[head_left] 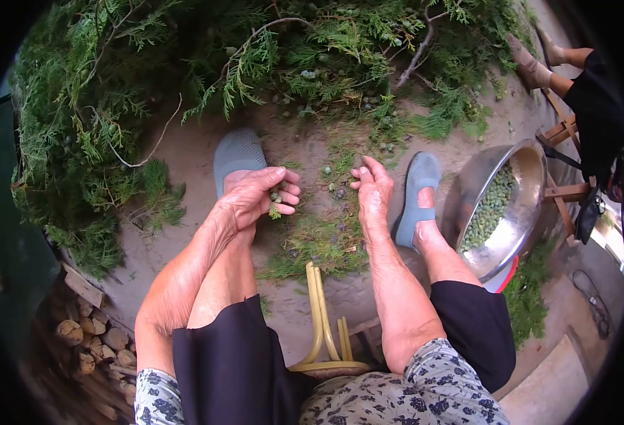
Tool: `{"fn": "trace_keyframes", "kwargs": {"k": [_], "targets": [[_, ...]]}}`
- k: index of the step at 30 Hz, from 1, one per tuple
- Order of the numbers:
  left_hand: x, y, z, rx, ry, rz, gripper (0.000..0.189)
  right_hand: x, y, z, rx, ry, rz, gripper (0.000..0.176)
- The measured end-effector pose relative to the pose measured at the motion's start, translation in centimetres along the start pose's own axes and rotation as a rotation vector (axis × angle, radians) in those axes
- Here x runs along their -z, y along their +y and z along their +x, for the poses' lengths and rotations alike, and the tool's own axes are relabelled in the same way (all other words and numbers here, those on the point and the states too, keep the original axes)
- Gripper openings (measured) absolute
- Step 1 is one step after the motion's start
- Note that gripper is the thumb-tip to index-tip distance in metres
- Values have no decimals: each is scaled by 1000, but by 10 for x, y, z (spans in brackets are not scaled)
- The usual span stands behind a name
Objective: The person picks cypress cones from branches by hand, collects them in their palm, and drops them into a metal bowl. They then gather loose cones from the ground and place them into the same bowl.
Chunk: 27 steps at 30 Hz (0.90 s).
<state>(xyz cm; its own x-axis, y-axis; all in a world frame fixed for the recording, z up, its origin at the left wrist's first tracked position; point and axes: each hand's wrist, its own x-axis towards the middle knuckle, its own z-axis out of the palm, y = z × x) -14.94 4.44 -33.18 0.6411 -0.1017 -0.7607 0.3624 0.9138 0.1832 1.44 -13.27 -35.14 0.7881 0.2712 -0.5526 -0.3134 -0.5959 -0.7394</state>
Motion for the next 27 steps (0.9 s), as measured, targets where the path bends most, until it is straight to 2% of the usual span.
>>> {"fn": "trace_keyframes", "kwargs": {"k": [2, 3, 5, 6, 7, 10, 15, 17, 18, 20, 21, 23, 24, 27], "targets": [[-2, 2, 1, 4, 5, -24, 31, 5, 9, 0, 195, 59, -143, 24], [-3, 3, -1, 10, 15, -48, 33, 3, 6, -3, 193, 57, -145, 24], [-3, 4, -4, 21, 32, -72, 34, -8, 0, -8, 313, -50, -350, 20], [-4, 5, -5, 3, 34, -84, 36, -16, -3, -10, 461, -43, -381, 18], [-5, 5, -6, -14, 37, -97, 39, -23, -1, -10, 460, -47, -377, 18], [-2, 5, -4, -44, 30, -169, 43, -36, -2, -12, 549, -68, -621, 19], [0, 5, -2, -58, 16, -218, 49, -39, -35, -35, 415, 9, -354, 20], [1, 3, -2, -59, -6, -234, 50, -42, -47, -51, 120, -467, 224, 27], [1, 3, -2, -71, -8, -260, 51, -43, -47, -56, 121, -468, 226, 27], [3, 3, -1, -89, -9, -284, 51, -45, -48, -63, 355, -364, -112, 33], [3, 2, 0, -93, -21, -301, 51, -47, -48, -67, 356, -367, -110, 33], [6, 2, -1, -97, -31, -318, 50, -50, -51, -76, 486, -412, -345, 29], [4, 3, -3, -80, -18, -307, 45, -53, -54, -80, 492, -381, -371, 21], [-1, 5, -5, -84, 25, -200, 34, -60, -43, -75, 596, -288, -277, 17]]}}
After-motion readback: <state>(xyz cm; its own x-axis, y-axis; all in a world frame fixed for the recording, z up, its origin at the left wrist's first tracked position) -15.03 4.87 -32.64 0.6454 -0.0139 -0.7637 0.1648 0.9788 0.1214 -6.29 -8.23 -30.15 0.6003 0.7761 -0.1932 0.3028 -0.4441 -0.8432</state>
